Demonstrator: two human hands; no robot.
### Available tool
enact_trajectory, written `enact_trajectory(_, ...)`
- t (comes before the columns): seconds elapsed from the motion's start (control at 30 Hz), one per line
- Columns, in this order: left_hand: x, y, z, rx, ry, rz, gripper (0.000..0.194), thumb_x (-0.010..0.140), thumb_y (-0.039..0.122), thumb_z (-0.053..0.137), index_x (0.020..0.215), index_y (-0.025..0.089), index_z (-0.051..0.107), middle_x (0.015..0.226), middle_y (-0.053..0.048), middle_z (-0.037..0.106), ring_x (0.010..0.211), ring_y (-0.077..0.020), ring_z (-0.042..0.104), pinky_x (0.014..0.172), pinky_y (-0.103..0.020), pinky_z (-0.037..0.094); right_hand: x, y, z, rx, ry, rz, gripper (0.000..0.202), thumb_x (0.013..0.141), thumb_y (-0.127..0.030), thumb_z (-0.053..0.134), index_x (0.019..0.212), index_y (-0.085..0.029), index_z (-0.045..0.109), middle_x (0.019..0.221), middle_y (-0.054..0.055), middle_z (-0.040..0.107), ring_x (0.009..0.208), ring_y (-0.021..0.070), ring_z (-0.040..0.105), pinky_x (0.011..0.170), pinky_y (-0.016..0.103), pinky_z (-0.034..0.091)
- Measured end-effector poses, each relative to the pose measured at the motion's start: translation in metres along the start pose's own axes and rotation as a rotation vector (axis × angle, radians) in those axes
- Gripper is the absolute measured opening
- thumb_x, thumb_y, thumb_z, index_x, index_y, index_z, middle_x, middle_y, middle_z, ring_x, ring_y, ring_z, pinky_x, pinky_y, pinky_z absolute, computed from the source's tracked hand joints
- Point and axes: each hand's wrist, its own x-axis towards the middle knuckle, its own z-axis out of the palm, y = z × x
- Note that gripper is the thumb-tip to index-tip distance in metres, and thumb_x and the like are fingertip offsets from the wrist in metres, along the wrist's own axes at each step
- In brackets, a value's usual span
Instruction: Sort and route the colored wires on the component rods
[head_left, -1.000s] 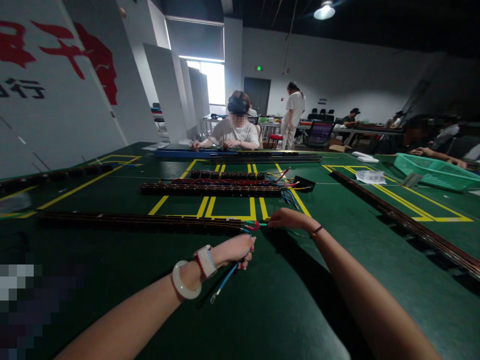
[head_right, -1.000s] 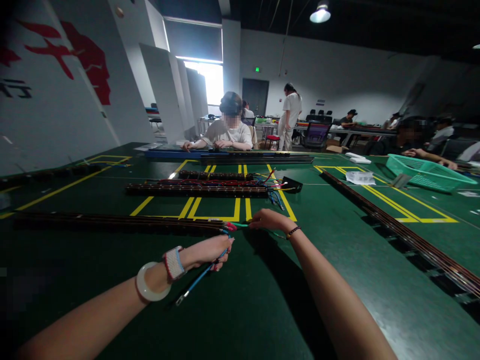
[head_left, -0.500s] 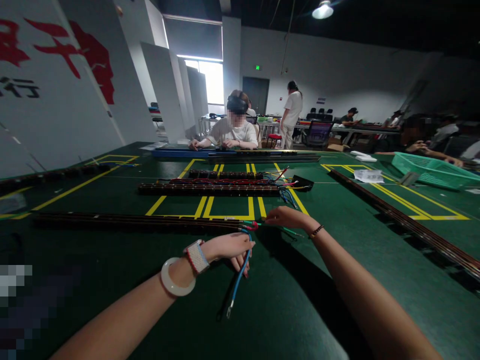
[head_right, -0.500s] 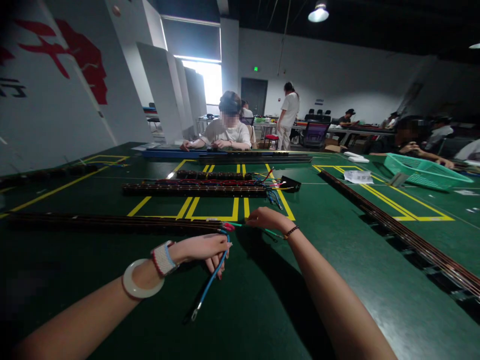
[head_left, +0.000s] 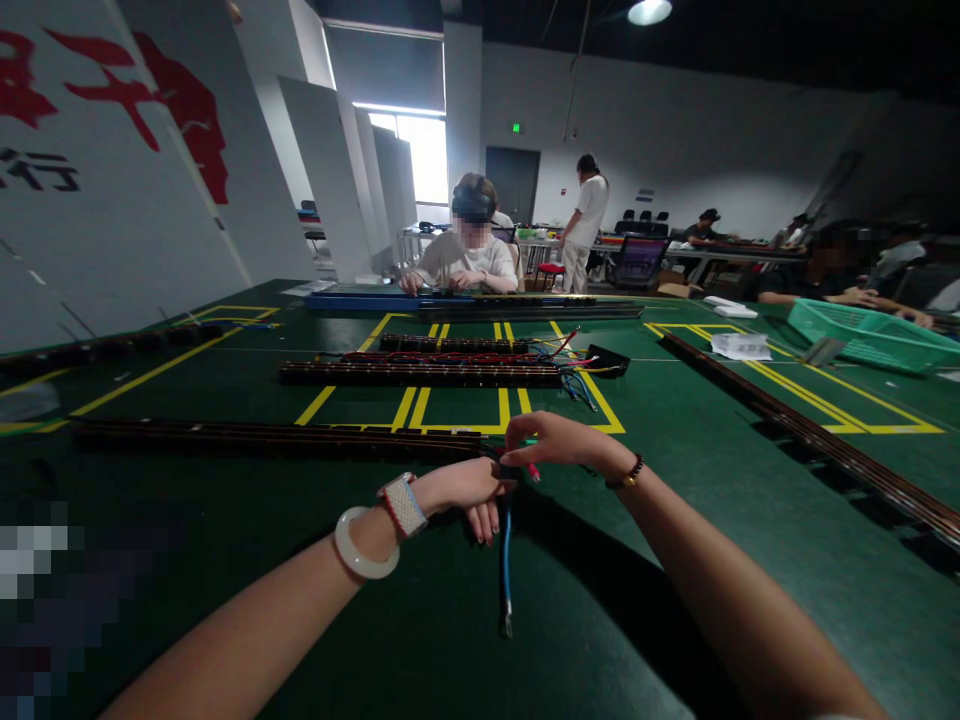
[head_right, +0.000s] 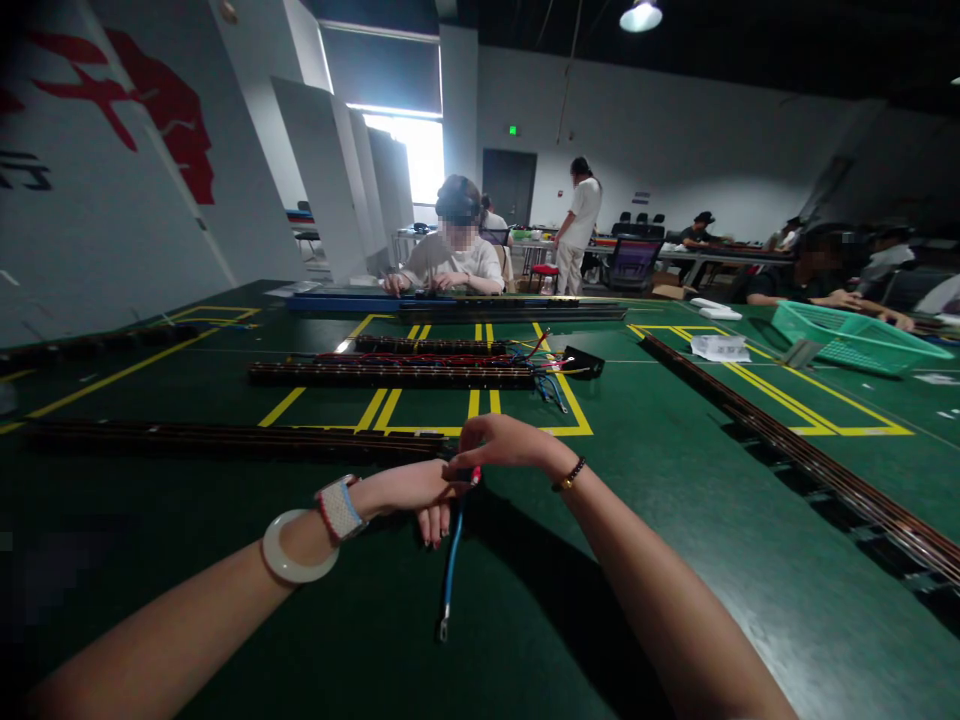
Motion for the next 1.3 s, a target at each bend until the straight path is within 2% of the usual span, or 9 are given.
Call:
enact_trajectory(0.1,0.005,-0.005,-0.001,0.229,-0.124,-0.036,0.022,0.087,0.021,0.049,0.071,0.009,0.056,0.051,-0.013,0.063,0.039,-0.0172,0.058,0.041,-0.023,0.044,-0.004,0.017,-0.006,-0.147,0.059,0.026,0.056,0.074,-0.044,0.069,0.123,-0.018,0.058,0.125,0.009,0.057,0.112,0.0217,0.053,0.094,0.029,0.041)
enact_trajectory(0.2,0.006,-0.007,-0.002,0.281,-0.145,-0.004,0.021,0.089,0.026,0.047,0.075,0.011,0.053,0.058,-0.012,0.066,0.046,-0.0184,0.063,0.046,-0.025,0.048,-0.005,0.037,-0.011,-0.270,0.045,0.136,0.075,0.070,-0.051,0.071,0.134,-0.018,0.049,0.132,0.012,0.052,0.120,0.0267,0.048,0.099,0.034,0.039)
enact_trajectory(0.33,0.008,-0.009,-0.004,0.301,-0.157,0.034,0.025,0.089,0.029,0.046,0.079,0.009,0.056,0.062,-0.012,0.067,0.051,-0.0193,0.065,0.050,-0.028,0.051,0.001,0.057,-0.012,-0.303,-0.059,0.289,0.075,0.066,-0.059,0.071,0.126,-0.016,0.057,0.123,0.012,0.060,0.103,0.0258,0.057,0.083,0.030,0.044)
enact_trajectory(0.47,0.013,-0.012,-0.004,0.308,-0.160,0.049,0.025,0.089,0.028,0.044,0.080,0.009,0.058,0.062,-0.011,0.068,0.053,-0.0185,0.065,0.052,-0.028,0.051,0.008,0.060,-0.007,-0.326,-0.191,0.313,0.060,0.069,-0.066,0.064,0.098,-0.015,0.070,0.089,0.006,0.068,0.070,0.0160,0.055,0.060,0.024,0.036)
enact_trajectory(0.63,0.011,-0.007,0.003,0.309,-0.153,0.054,0.045,0.091,0.045,0.038,0.077,0.008,0.059,0.066,-0.013,0.068,0.058,-0.0188,0.066,0.061,-0.031,0.052,0.004,0.051,0.001,-0.446,-0.228,0.337,0.063,0.074,-0.070,0.056,0.085,-0.009,0.072,0.068,0.004,0.061,0.054,0.0103,0.042,0.051,0.024,0.026)
enact_trajectory(0.83,0.003,-0.002,0.015,0.164,-0.043,0.005,0.051,0.090,0.057,0.037,0.088,0.010,0.058,0.068,-0.011,0.067,0.064,-0.0192,0.066,0.072,-0.035,0.051,-0.013,0.028,0.007,-0.272,-0.309,0.133,0.049,0.093,-0.045,0.040,0.083,-0.011,0.074,0.066,0.006,0.064,0.052,0.0092,0.045,0.051,0.023,0.031)
enact_trajectory(0.93,0.004,-0.003,0.020,-0.034,-0.078,0.042,0.049,0.090,0.055,0.040,0.094,0.011,0.061,0.079,-0.010,0.069,0.073,-0.0167,0.066,0.080,-0.033,0.050,-0.017,0.012,0.011,-0.285,-0.308,0.148,0.053,0.096,-0.042,0.034,0.081,-0.011,0.074,0.067,0.008,0.065,0.051,0.0097,0.048,0.051,0.023,0.035)
enact_trajectory(1.03,0.008,-0.008,0.026,-0.256,-0.131,0.099,0.042,0.093,0.047,0.041,0.093,0.012,0.064,0.086,-0.010,0.070,0.080,-0.0147,0.065,0.085,-0.030,0.047,-0.020,-0.005,0.018,-0.524,-0.213,0.139,0.051,0.098,-0.035,0.032,0.080,-0.010,0.073,0.068,0.012,0.067,0.052,0.0139,0.055,0.051,0.025,0.036)
enact_trajectory(1.3,0.012,-0.019,0.042,-0.637,0.001,0.100,0.023,0.093,0.028,0.047,0.085,0.012,0.062,0.081,-0.008,0.068,0.080,-0.0158,0.065,0.083,-0.030,0.048,-0.031,-0.029,0.040,-0.884,-0.075,0.205,0.029,0.090,-0.018,0.046,0.085,-0.012,0.073,0.082,0.020,0.070,0.074,0.0294,0.069,0.059,0.032,0.048)
